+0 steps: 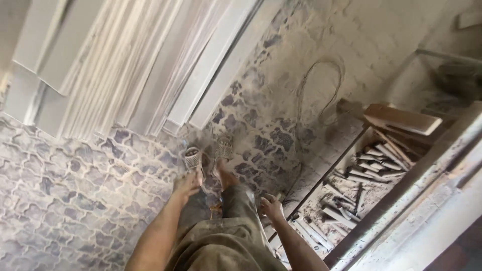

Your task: Sanding the surface of wooden planks using an electric orbital sander.

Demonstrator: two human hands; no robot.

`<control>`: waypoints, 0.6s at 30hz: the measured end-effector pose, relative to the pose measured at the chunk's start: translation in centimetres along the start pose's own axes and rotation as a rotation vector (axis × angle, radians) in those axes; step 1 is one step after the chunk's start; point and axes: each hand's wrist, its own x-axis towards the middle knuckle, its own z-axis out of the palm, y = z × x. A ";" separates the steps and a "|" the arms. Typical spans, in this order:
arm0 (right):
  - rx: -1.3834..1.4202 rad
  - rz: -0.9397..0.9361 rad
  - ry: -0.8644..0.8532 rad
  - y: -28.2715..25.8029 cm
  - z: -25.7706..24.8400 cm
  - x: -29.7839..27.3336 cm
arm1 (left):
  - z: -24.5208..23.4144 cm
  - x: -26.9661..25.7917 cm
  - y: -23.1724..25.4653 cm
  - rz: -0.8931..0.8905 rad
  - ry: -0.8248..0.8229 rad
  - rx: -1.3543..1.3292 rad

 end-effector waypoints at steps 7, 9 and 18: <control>0.126 -0.183 -0.020 -1.5 1.2 -0.7 | -7.5 -3.4 0.2 0.184 0.082 0.358; 0.142 -0.249 -0.018 -2.9 2.1 -1.7 | -9.5 -3.8 2.3 0.266 0.096 0.518; -0.089 -0.386 0.143 -0.9 4.4 4.1 | -18.0 -5.2 8.9 0.392 0.244 0.693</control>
